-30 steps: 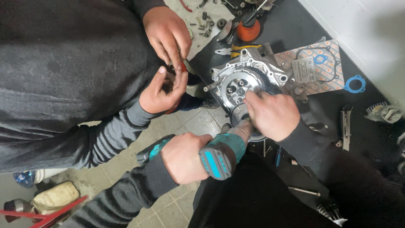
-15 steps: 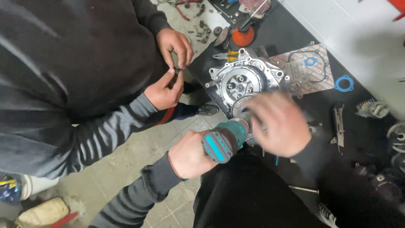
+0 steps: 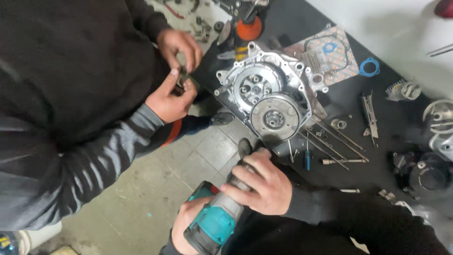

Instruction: The person assembles a small engine on a workbench. They place a clutch assembly into the engine casing, secure it with a screwdriver, then use a power drill to fasten bolts. A gasket is positioned and pressed into place, and the person continues tightening fasteners while a coworker assists.

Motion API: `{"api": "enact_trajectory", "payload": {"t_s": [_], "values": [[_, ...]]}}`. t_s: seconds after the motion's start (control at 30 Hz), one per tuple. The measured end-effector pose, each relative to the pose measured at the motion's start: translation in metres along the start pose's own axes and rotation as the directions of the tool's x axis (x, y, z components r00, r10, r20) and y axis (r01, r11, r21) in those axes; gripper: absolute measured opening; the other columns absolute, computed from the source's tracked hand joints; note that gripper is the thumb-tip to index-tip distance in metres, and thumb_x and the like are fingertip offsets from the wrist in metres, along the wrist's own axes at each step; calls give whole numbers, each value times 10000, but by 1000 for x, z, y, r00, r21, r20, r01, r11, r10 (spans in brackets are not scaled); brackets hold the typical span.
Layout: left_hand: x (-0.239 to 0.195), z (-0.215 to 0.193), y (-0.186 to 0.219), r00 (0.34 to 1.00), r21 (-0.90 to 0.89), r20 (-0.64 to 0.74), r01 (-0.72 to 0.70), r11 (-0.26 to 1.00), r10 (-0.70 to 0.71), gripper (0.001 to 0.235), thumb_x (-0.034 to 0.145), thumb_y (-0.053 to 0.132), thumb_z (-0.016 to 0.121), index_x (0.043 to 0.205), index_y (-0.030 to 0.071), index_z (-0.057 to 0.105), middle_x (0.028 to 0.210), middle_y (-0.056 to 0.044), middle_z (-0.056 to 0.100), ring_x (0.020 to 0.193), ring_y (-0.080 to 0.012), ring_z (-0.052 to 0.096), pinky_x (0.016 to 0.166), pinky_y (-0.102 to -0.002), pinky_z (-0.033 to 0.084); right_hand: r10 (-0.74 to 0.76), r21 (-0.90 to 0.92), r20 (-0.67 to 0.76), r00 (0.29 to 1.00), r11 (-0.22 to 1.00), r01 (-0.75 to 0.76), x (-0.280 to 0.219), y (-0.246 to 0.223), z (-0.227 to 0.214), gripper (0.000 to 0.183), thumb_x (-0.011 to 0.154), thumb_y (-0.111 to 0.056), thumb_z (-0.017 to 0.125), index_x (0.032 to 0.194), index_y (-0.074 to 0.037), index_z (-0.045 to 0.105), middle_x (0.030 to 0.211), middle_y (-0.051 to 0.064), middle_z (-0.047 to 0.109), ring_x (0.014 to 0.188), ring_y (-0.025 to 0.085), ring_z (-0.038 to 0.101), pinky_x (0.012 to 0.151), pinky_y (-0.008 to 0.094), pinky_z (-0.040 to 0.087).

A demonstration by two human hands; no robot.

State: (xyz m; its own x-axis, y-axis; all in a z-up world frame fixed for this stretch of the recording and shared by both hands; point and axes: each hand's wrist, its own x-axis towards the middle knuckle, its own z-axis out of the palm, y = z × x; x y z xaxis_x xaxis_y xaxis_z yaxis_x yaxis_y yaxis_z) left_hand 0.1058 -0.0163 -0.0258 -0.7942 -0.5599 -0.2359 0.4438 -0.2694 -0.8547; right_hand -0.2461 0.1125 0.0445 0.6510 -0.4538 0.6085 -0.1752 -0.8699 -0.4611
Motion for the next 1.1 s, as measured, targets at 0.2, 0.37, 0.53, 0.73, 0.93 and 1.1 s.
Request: {"api": "enact_trajectory", "payload": {"t_s": [0.2,0.37,0.53,0.73,0.93,1.1], "values": [[-14,-11,-49,968,-305,-228,-170,937,101,336,876,204,871,1055,12,661,862,-29,605,734,-108,592,642,-231,495,-42,-20,200,979,999,47,-12,-6,19,494,859,-223,641,1353,-242,634,1236,109,574,1092,349,566,918,489,561],[-21,-33,-33,953,-255,-285,-174,951,98,307,903,174,829,1084,3,649,873,-21,606,765,-109,590,679,-229,498,20,-59,242,970,998,-6,-10,-8,24,506,831,-249,655,1337,-242,632,1224,101,580,1091,350,574,923,519,545],[-19,-58,-20,920,-219,-390,-144,965,49,268,919,125,778,1090,-6,618,857,-20,591,799,-109,593,722,-235,522,89,-116,221,971,991,-64,-9,-13,22,509,809,-250,658,1318,-241,632,1222,98,587,1099,364,586,946,544,531],[28,-84,0,916,-189,-395,-6,982,-71,150,1015,148,672,1030,16,603,842,-37,614,700,-102,557,645,-230,484,128,-171,193,973,981,-95,-11,-19,21,510,789,-240,673,1299,-237,652,1229,95,589,1103,362,585,960,543,532],[-42,-211,-119,784,809,398,-55,-586,476,300,807,167,757,1040,-10,689,944,-129,755,811,-264,746,722,-349,596,163,-200,158,974,971,-130,-11,-26,23,479,794,-245,683,1271,-221,661,1222,97,583,1105,365,578,960,550,514],[-67,-221,-149,775,246,616,-16,-969,143,343,755,170,784,1029,-20,703,981,-153,771,842,-327,767,752,-386,616,174,-219,140,975,965,-141,-8,-31,24,478,770,-233,683,1248,-216,677,1210,94,588,1100,364,578,964,547,513]]}}
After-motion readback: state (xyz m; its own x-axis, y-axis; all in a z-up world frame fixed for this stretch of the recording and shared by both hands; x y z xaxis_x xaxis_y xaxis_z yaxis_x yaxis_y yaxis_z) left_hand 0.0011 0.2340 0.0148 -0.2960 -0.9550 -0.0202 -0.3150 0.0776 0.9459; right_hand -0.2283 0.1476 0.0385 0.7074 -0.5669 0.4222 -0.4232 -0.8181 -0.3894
